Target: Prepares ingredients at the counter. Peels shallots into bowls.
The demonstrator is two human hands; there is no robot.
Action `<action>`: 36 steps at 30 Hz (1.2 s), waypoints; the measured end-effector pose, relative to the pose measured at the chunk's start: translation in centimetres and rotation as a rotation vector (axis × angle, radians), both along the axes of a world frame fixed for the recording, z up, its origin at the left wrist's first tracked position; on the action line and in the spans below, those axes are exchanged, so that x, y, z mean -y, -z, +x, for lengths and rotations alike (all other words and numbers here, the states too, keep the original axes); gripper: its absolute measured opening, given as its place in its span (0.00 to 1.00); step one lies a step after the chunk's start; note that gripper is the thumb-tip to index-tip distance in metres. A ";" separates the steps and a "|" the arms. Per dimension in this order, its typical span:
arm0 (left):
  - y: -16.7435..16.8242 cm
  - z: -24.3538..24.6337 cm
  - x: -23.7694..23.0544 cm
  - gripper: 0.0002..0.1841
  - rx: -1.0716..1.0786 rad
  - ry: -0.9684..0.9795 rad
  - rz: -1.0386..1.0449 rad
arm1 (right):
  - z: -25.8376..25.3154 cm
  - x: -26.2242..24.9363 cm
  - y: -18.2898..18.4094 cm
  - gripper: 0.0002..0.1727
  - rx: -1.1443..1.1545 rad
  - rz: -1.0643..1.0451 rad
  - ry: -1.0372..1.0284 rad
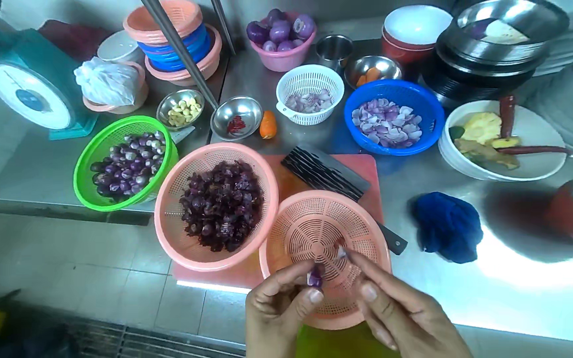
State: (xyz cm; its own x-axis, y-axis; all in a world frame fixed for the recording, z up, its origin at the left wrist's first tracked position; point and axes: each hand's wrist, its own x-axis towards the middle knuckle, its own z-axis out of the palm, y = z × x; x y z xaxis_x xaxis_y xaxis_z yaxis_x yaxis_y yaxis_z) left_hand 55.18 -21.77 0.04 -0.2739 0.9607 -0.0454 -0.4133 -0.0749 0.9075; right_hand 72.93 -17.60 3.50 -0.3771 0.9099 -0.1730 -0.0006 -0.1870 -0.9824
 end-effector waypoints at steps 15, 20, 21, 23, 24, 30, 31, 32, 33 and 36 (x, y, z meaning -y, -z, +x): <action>-0.9 -0.7 -0.3 0.13 -0.031 -0.026 -0.027 | 0.2 -1.3 -0.6 0.28 0.126 0.130 -0.350; -1.1 -0.7 -0.3 0.11 -0.016 0.015 -0.002 | 0.2 -1.0 -0.2 0.22 0.122 0.202 -0.292; -1.1 -0.7 -0.3 0.11 -0.014 0.034 0.001 | 0.3 -1.0 0.1 0.22 0.112 0.213 -0.275; -1.0 -0.7 -0.2 0.11 0.000 0.070 -0.002 | 0.4 -1.0 0.4 0.21 0.079 0.190 -0.224; -1.0 -0.7 -0.1 0.11 0.029 0.074 -0.018 | 0.4 -1.0 0.3 0.21 0.049 0.155 -0.186; -1.2 -0.8 -0.1 0.22 0.316 0.016 -0.160 | 1.3 -2.0 0.4 0.30 0.218 0.003 -0.192; -1.2 -0.8 -0.1 0.21 0.327 0.011 -0.164 | 1.4 -2.1 0.5 0.33 0.271 -0.014 -0.232; -1.2 -0.7 -0.2 0.20 0.327 0.003 -0.167 | 1.4 -2.1 0.6 0.35 0.297 -0.022 -0.248; -1.2 -0.7 -0.2 0.17 0.318 0.000 -0.166 | 1.3 -2.0 0.7 0.36 0.292 -0.033 -0.249; -0.8 -0.8 -0.2 0.14 0.233 -0.001 -0.142 | 0.9 -1.7 0.4 0.35 0.176 -0.088 -0.225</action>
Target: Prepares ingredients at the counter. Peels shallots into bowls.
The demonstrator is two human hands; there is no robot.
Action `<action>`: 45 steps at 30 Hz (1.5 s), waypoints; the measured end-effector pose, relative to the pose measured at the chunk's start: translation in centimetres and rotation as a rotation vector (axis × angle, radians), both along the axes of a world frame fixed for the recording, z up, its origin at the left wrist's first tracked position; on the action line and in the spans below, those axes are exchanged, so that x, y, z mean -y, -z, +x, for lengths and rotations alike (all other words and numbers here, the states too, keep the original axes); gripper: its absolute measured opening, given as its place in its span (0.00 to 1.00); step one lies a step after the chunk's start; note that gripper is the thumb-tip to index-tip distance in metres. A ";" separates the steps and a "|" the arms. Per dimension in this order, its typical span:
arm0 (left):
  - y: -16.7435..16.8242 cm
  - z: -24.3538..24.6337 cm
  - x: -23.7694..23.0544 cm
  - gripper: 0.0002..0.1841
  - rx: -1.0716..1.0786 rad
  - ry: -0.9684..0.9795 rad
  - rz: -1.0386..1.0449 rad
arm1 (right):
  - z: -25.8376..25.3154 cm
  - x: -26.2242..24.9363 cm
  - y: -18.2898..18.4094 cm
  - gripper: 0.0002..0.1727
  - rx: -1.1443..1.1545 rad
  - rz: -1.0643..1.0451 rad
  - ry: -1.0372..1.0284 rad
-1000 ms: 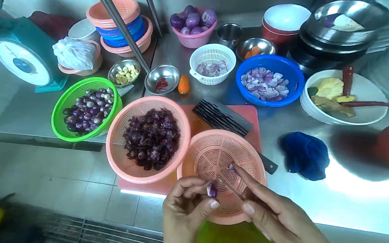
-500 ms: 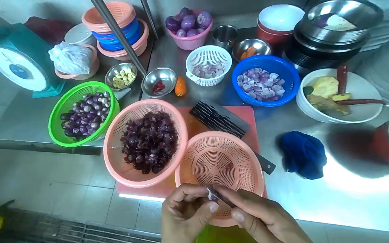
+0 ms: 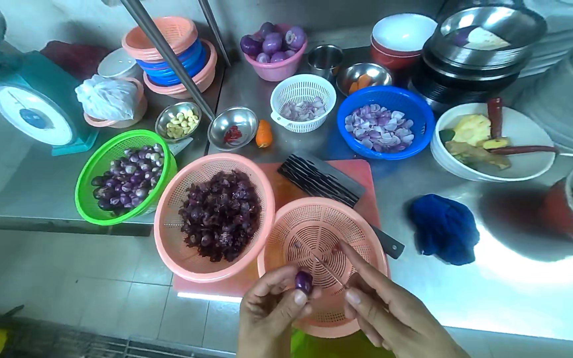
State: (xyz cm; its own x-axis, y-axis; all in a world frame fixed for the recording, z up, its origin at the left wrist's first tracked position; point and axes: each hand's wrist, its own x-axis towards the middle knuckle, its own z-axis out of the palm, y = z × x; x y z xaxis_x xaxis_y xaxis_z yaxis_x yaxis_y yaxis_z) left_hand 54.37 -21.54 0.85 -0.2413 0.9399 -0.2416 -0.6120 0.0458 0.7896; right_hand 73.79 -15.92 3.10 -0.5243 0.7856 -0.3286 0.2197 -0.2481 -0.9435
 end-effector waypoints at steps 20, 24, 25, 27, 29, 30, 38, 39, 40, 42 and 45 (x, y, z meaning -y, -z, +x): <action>0.3 0.3 -0.4 0.11 -0.036 0.014 0.178 | -0.4 0.7 -0.6 0.23 -0.296 0.137 -0.150; 0.2 0.2 -0.3 0.11 -0.036 0.041 0.204 | -0.1 0.5 -0.7 0.23 -0.345 0.096 -0.183; 0.3 0.1 -0.3 0.11 -0.025 0.050 0.216 | 0.0 0.5 -0.8 0.23 -0.356 0.079 -0.189; 0.3 0.1 -0.2 0.11 0.002 0.065 0.231 | 0.2 0.4 -0.8 0.23 -0.380 0.049 -0.201; 0.3 0.1 -0.2 0.11 0.019 0.076 0.231 | 0.2 0.3 -0.8 0.23 -0.379 0.056 -0.205; 0.3 0.0 -0.2 0.11 0.021 0.079 0.231 | 0.2 0.4 -0.8 0.22 -0.373 0.079 -0.194; 0.3 0.1 0.1 0.12 -0.047 0.076 0.223 | 0.4 0.1 -0.5 0.22 -0.330 0.121 -0.079; 0.3 0.2 0.1 0.13 -0.049 0.068 0.217 | 0.4 0.2 -0.6 0.23 -0.315 0.147 -0.095; 0.4 0.2 0.1 0.13 -0.051 0.060 0.215 | 0.4 0.3 -0.8 0.23 -0.292 0.172 -0.113; 0.4 0.3 0.1 0.13 -0.068 0.040 0.216 | 0.3 0.7 -1.3 0.25 -0.229 0.207 -0.156; 0.0 0.5 -0.1 0.13 -0.119 0.004 0.227 | 0.0 1.2 -1.3 0.24 -0.170 0.261 -0.166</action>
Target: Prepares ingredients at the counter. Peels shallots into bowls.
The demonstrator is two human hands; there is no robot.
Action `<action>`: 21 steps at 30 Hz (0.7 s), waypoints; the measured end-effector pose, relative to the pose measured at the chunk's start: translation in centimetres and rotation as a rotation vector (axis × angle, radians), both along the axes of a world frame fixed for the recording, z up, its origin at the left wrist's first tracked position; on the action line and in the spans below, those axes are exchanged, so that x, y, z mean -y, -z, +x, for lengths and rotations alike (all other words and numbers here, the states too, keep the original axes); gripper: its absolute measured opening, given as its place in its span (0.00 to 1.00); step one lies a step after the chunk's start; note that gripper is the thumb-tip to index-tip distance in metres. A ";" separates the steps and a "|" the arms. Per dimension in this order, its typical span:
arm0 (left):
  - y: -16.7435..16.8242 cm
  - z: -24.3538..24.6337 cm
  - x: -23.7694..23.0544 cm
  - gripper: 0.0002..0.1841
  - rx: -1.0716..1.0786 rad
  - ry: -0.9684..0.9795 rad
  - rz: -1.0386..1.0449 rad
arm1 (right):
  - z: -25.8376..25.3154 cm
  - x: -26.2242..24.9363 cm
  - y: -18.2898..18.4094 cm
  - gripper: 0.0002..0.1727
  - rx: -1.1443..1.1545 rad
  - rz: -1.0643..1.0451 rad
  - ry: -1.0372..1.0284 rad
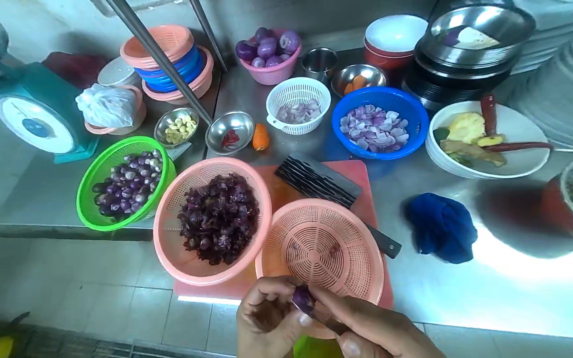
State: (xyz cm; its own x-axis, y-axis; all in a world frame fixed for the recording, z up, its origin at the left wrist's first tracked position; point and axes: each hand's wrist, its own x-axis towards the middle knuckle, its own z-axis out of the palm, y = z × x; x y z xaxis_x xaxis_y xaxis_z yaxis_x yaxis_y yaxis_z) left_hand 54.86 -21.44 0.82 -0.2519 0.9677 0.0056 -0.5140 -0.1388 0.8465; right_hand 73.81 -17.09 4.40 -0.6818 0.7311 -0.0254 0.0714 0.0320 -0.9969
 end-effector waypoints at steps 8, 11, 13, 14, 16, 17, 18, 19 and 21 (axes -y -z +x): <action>-0.4 0.4 0.0 0.13 -0.083 -0.065 0.029 | -0.5 0.5 0.0 0.21 0.058 0.085 0.099; -0.4 0.5 0.0 0.14 -0.072 -0.056 0.018 | -0.5 0.4 0.3 0.21 -0.028 -0.007 0.124; -0.4 0.4 0.0 0.13 -0.066 -0.043 0.008 | -0.7 0.3 0.5 0.21 -0.098 -0.091 0.168; -0.3 0.3 0.0 0.14 -0.061 -0.042 0.004 | -0.7 0.2 0.5 0.21 -0.115 -0.134 0.198; -0.1 0.1 0.0 0.14 -0.048 -0.037 -0.001 | -0.5 -0.2 0.4 0.22 -0.115 -0.188 0.241; 0.0 0.1 0.0 0.14 -0.039 -0.033 -0.001 | -0.4 -0.4 0.4 0.22 -0.101 -0.196 0.253; 0.0 0.0 0.1 0.14 -0.028 -0.028 -0.001 | -0.3 -0.5 0.4 0.22 -0.076 -0.197 0.261; 0.0 -0.1 0.1 0.14 -0.017 -0.023 -0.003 | -0.2 -0.7 0.5 0.23 -0.034 -0.199 0.258; 0.0 -0.1 0.0 0.15 -0.007 -0.022 -0.016 | 0.0 -1.0 0.4 0.26 0.067 -0.215 0.199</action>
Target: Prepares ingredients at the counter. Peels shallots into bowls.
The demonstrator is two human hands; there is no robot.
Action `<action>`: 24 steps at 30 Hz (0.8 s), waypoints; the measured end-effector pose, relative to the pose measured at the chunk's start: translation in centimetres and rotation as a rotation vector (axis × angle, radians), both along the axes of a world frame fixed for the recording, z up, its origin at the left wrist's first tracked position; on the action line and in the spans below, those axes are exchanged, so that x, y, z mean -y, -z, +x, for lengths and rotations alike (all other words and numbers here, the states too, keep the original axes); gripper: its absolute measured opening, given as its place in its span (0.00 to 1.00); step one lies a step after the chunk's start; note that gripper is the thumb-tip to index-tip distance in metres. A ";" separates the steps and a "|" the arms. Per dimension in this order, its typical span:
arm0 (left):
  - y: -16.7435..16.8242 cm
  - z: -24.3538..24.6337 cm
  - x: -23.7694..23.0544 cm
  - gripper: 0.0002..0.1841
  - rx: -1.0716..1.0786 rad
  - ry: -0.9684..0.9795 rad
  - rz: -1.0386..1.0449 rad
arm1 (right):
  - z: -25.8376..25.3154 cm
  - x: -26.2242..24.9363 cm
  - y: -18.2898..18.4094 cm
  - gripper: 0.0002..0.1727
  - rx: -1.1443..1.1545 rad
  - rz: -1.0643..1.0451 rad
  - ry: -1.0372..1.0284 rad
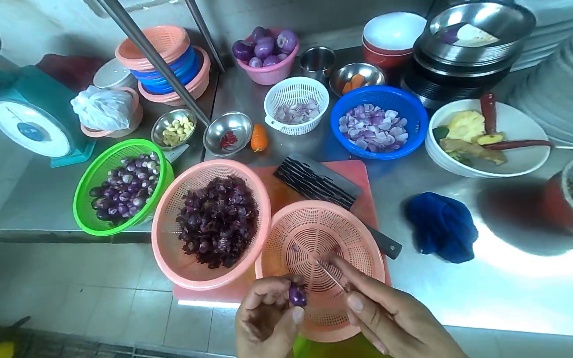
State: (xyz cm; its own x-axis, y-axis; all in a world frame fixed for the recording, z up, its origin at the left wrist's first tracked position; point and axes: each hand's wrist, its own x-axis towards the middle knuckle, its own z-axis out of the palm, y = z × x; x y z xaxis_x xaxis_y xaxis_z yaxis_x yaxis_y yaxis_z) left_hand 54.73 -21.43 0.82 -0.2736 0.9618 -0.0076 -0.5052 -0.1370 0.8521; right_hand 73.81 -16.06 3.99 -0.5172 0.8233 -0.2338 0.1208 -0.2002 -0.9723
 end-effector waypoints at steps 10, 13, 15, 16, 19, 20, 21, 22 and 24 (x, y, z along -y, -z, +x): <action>-0.6 0.0 -0.2 0.11 0.240 0.050 -0.128 | -0.8 0.2 -1.1 0.31 -0.076 0.019 -0.123; -0.7 0.2 -0.3 0.11 0.319 0.047 -0.158 | -0.9 0.3 -1.3 0.31 -0.056 0.033 -0.125; -0.7 0.3 -0.2 0.11 0.333 0.038 -0.165 | -1.0 0.5 -1.3 0.31 -0.056 0.055 -0.138; -0.8 0.3 -0.1 0.11 0.328 0.035 -0.163 | -1.0 0.6 -1.3 0.31 -0.066 0.057 -0.150; -0.7 0.4 0.0 0.11 0.308 0.055 -0.119 | -1.0 0.7 -1.2 0.32 -0.090 0.030 -0.179; -0.7 0.3 0.1 0.11 0.308 0.069 -0.101 | -1.0 0.7 -1.2 0.31 -0.103 0.014 -0.186; -0.7 0.3 0.2 0.12 0.307 0.083 -0.088 | -0.9 0.7 -1.2 0.30 -0.122 0.002 -0.194; -0.7 0.3 0.2 0.12 0.306 0.090 -0.083 | -0.9 0.6 -1.2 0.29 -0.141 -0.005 -0.202; -0.7 0.3 0.3 0.13 0.293 0.093 -0.080 | -0.8 0.6 -1.1 0.28 -0.185 -0.012 -0.205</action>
State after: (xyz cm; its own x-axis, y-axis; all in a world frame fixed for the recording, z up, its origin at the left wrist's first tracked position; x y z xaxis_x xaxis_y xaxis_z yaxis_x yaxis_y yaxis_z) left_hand 54.99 -21.72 1.57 -0.1594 0.9758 -0.1497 -0.7378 -0.0170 0.6748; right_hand 72.96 -16.67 5.04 -0.7075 0.6949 -0.1288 -0.0196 -0.2014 -0.9793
